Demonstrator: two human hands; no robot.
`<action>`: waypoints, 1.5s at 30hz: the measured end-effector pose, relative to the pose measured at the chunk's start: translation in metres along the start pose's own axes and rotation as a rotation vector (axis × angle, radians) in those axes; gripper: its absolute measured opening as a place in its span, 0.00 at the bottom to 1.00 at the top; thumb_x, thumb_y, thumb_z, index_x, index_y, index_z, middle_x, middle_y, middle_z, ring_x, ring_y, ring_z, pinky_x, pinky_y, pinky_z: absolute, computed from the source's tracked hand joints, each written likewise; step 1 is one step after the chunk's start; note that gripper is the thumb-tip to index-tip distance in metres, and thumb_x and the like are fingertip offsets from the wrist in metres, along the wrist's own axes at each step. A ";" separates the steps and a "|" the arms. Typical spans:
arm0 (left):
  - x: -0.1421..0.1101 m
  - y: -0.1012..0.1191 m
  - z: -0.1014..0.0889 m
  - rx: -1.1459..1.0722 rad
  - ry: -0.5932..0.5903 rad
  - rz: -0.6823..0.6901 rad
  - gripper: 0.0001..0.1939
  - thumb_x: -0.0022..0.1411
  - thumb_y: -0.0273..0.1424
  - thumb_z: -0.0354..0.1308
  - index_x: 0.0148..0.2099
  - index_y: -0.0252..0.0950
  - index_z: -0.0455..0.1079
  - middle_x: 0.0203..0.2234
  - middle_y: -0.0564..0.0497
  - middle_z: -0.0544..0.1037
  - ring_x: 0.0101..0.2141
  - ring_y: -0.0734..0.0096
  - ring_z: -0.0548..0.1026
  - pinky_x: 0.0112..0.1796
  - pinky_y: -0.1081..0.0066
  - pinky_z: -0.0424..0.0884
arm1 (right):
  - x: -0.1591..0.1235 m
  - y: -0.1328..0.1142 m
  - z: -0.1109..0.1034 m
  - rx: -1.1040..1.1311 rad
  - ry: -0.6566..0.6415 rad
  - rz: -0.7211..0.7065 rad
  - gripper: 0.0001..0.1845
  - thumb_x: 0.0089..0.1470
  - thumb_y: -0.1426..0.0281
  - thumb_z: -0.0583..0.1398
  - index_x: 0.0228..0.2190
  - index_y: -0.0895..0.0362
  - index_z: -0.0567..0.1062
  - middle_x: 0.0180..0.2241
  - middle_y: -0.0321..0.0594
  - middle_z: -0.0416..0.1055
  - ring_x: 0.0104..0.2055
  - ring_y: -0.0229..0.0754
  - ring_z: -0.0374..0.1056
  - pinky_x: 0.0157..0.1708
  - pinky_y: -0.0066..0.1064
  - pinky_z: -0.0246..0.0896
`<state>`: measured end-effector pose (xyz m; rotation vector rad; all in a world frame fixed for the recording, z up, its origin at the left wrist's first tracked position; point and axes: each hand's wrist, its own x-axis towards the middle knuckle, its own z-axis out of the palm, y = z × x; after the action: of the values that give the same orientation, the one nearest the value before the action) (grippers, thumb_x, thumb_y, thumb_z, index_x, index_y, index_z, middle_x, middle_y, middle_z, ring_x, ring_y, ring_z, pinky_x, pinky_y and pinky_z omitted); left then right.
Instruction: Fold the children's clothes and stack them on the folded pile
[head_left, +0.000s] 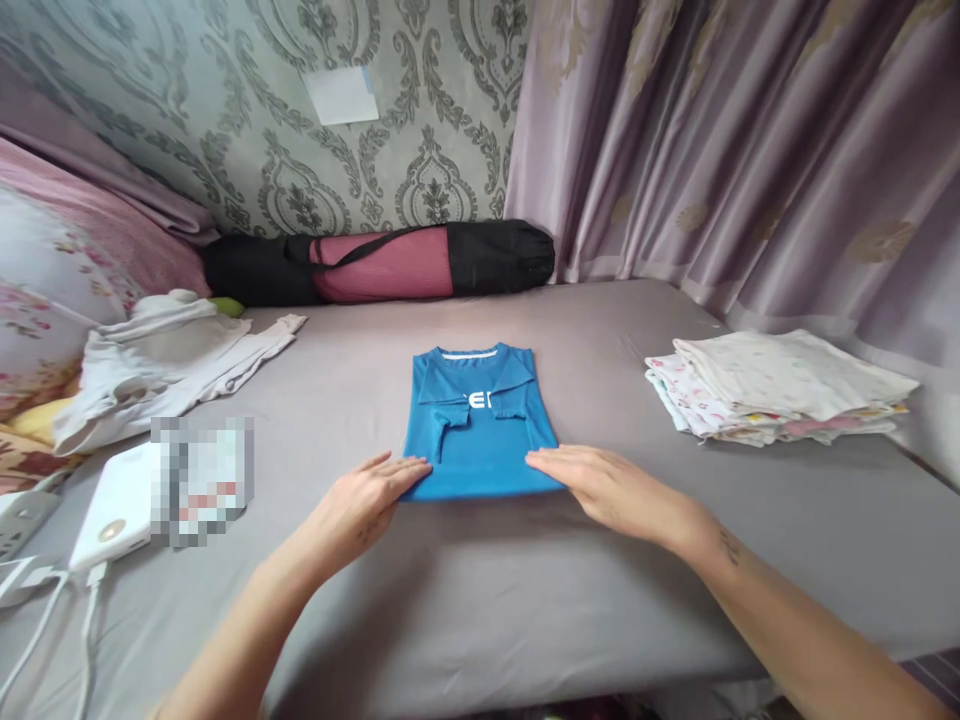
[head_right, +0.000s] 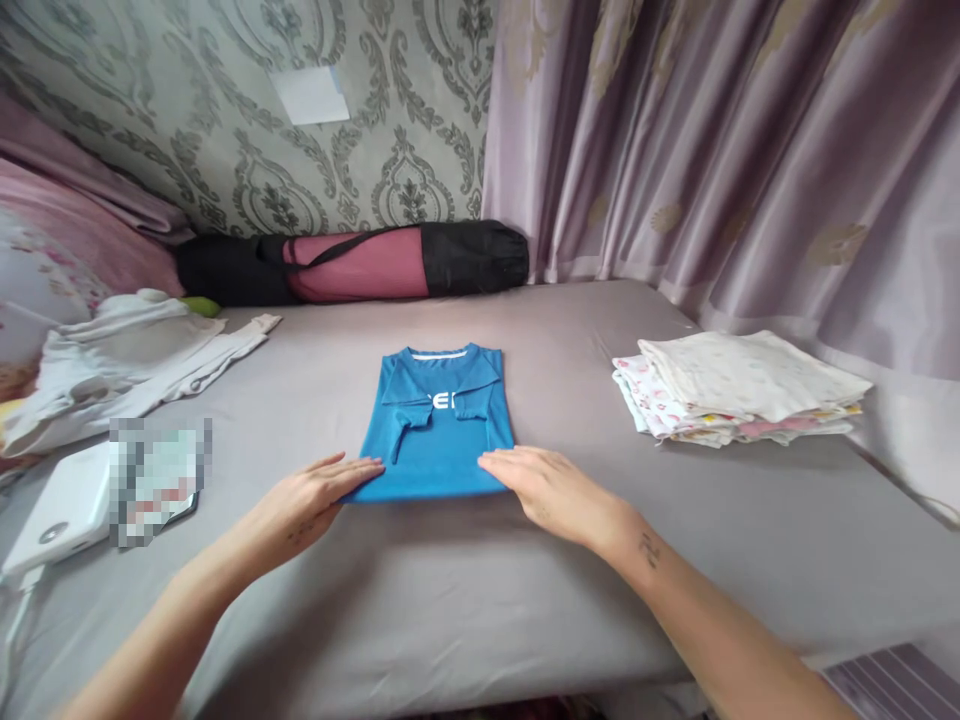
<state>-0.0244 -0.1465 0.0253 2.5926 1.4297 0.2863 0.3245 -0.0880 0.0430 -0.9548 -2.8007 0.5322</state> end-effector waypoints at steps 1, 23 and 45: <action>-0.005 0.005 -0.004 -0.041 -0.036 0.001 0.30 0.59 0.19 0.41 0.60 0.42 0.65 0.55 0.51 0.74 0.54 0.69 0.72 0.60 0.61 0.62 | -0.006 -0.004 -0.003 0.028 -0.036 -0.007 0.32 0.56 0.83 0.46 0.58 0.54 0.69 0.57 0.39 0.68 0.58 0.42 0.65 0.58 0.37 0.61; 0.137 -0.041 0.017 -0.222 0.325 -0.846 0.14 0.66 0.31 0.43 0.38 0.36 0.70 0.35 0.44 0.78 0.39 0.61 0.75 0.37 0.69 0.66 | 0.134 0.064 0.003 0.063 0.334 0.839 0.15 0.62 0.68 0.51 0.42 0.60 0.75 0.44 0.51 0.75 0.47 0.49 0.71 0.42 0.31 0.61; 0.162 -0.047 0.035 0.040 0.251 -0.975 0.20 0.70 0.31 0.36 0.54 0.34 0.66 0.41 0.37 0.77 0.41 0.53 0.77 0.40 0.60 0.71 | 0.167 0.079 0.021 -0.103 0.353 0.939 0.20 0.68 0.66 0.42 0.48 0.62 0.68 0.43 0.58 0.75 0.48 0.51 0.72 0.47 0.40 0.61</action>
<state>0.0308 0.0136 -0.0058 1.6114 2.5586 0.4293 0.2322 0.0667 -0.0031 -2.1280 -1.9525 0.2493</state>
